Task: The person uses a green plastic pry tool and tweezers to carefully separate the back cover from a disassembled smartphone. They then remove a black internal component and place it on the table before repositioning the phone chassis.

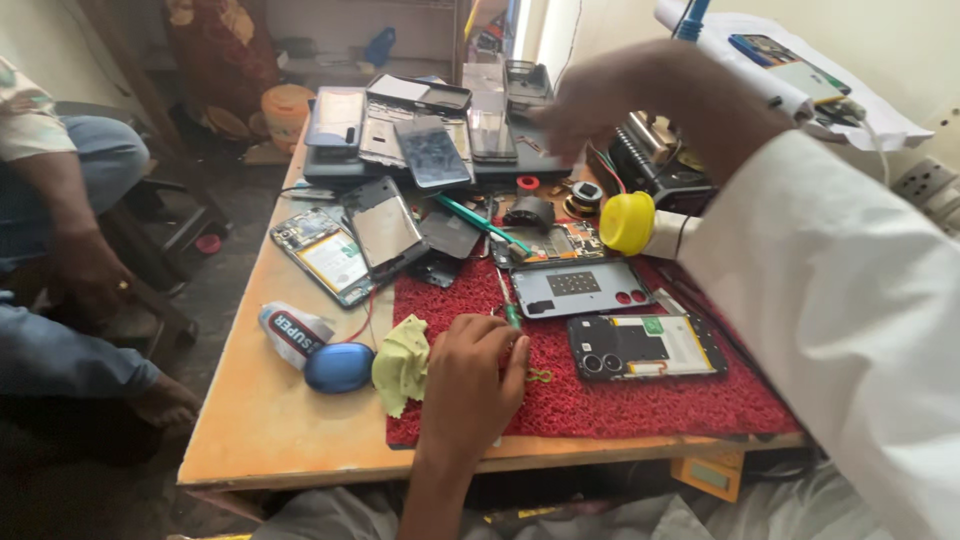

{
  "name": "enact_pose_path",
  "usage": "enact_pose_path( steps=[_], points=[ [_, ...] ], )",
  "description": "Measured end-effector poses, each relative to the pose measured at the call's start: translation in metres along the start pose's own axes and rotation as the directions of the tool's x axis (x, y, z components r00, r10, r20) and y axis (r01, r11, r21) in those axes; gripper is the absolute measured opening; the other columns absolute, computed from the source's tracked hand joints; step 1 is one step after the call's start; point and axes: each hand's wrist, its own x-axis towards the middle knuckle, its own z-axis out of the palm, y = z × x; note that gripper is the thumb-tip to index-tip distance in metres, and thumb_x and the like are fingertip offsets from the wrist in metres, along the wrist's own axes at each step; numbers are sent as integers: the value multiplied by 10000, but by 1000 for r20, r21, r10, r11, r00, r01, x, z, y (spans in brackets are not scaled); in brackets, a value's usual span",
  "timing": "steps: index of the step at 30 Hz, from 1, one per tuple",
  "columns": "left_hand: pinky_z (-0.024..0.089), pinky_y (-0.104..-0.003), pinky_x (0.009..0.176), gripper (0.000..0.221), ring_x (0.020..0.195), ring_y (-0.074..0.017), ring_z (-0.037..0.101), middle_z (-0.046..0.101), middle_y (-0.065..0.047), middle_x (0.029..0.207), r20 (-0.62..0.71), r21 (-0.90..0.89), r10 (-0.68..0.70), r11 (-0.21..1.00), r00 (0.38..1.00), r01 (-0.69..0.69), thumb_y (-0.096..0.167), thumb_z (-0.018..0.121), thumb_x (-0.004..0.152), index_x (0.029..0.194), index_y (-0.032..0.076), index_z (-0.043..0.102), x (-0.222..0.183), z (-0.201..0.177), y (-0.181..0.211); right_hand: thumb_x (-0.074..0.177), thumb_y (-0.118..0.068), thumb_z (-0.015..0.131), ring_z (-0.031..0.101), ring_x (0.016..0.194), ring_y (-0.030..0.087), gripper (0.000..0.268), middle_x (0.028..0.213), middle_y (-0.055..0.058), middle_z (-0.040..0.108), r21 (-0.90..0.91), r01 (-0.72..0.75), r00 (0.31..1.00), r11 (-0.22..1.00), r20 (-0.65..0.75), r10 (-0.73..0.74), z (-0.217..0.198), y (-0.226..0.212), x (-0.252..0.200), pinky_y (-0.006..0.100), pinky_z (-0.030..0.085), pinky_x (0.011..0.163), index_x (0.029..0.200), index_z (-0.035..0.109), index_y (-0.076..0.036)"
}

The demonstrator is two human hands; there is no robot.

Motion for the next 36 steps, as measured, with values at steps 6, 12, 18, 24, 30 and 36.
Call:
enact_pose_path(
  steps=[6, 12, 18, 24, 30, 36],
  points=[
    [493, -463, 865, 134, 994, -298, 660, 724, -98, 962, 10, 26, -6, 1000, 1000, 6, 159, 711, 889, 902, 31, 751, 1, -1, 2, 994, -381, 475, 743, 962, 243, 497, 1127, 128, 798, 266, 106, 994, 958, -4, -109, 1, 14, -38, 381, 586, 787, 1219, 726, -16],
    [506, -447, 860, 140, 987, -289, 671, 731, -96, 976, 18, 34, -13, 999, 1000, 13, 157, 713, 883, 910, 27, 758, 1, -3, 2, 1053, -575, 232, 705, 1236, 273, 777, 1290, 186, 722, 820, 444, 832, 360, -229, -505, -6, -84, -26, 392, 548, 1071, 1302, 618, 53],
    [512, -447, 860, 123, 979, -293, 671, 734, -94, 978, 0, -3, -18, 1000, 1000, 18, 139, 716, 880, 914, 28, 756, 1, -5, 5, 1020, -639, 249, 679, 872, 300, 784, 1008, 162, 788, 215, 73, 996, 974, -65, -60, 16, -74, -68, 438, 539, 849, 1154, 791, -90],
    [522, -441, 844, 122, 951, -322, 654, 720, -122, 997, -60, 24, -29, 999, 998, 30, 121, 718, 886, 947, 20, 750, 2, -3, 5, 1013, -498, 355, 748, 980, 190, 564, 1087, 75, 807, 370, -149, 916, 917, -297, 269, 96, 23, -194, 354, 570, 905, 1244, 723, -139],
    [515, -450, 872, 162, 992, -336, 649, 711, -136, 1055, -27, 46, -50, 998, 998, 52, 122, 720, 896, 1015, 13, 737, 2, -3, 6, 1048, -361, 408, 712, 906, 222, 479, 1182, 123, 787, 792, 240, 873, 561, -429, 233, 205, 54, -299, 381, 589, 818, 1376, 654, -112],
    [496, -465, 922, 314, 1059, -373, 622, 668, -184, 1148, 74, 69, 28, 997, 997, -33, 125, 732, 859, 1137, -11, 687, 3, -2, 13, 982, -324, 513, 723, 883, 218, 435, 1115, 105, 794, 851, 283, 792, 441, -467, 393, 250, 48, -294, 376, 591, 808, 1327, 685, -123]
  ],
)
